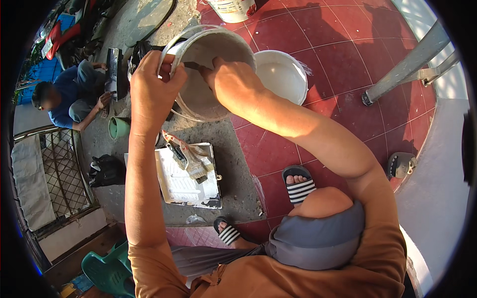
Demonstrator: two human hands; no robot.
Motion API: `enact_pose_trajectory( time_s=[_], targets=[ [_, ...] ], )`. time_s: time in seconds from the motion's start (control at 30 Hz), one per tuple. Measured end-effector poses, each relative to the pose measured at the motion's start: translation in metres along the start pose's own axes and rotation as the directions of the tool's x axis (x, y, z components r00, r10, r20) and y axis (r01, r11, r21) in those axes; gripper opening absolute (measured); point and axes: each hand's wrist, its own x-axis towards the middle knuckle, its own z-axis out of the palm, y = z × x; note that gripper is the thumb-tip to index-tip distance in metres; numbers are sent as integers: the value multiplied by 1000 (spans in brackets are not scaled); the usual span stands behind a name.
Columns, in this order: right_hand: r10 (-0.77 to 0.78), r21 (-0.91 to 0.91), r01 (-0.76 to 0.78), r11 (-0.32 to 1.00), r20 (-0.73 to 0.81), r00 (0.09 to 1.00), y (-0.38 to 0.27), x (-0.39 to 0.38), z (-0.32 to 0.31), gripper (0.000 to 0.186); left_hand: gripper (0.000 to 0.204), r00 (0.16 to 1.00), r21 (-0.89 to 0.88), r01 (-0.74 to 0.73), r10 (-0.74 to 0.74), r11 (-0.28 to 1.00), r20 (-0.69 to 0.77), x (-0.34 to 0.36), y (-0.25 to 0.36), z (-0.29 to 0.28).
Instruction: The person pours white paint between buckets and stirs the mixture using a putty knife before handling a white plastic bag.
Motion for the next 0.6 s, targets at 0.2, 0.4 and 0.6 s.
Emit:
enact_pose_trajectory(
  time_s=[0.2, 0.4, 0.6],
  targets=[
    [-136, -41, 143, 989, 143, 980, -2, -9, -11, 32, 18, 1000, 17, -1, 1, 1000, 8, 0, -12, -1],
    [71, -66, -66, 996, 77, 995, 1, 0, -22, 15, 17, 1000, -48, 11, -12, 999, -13, 0, -7, 1],
    [53, -9, -54, 999, -71, 996, -8, 25, -10, 17, 17, 999, -10, 1, -1, 1000, 52, 3, -11, -2]
  ],
)
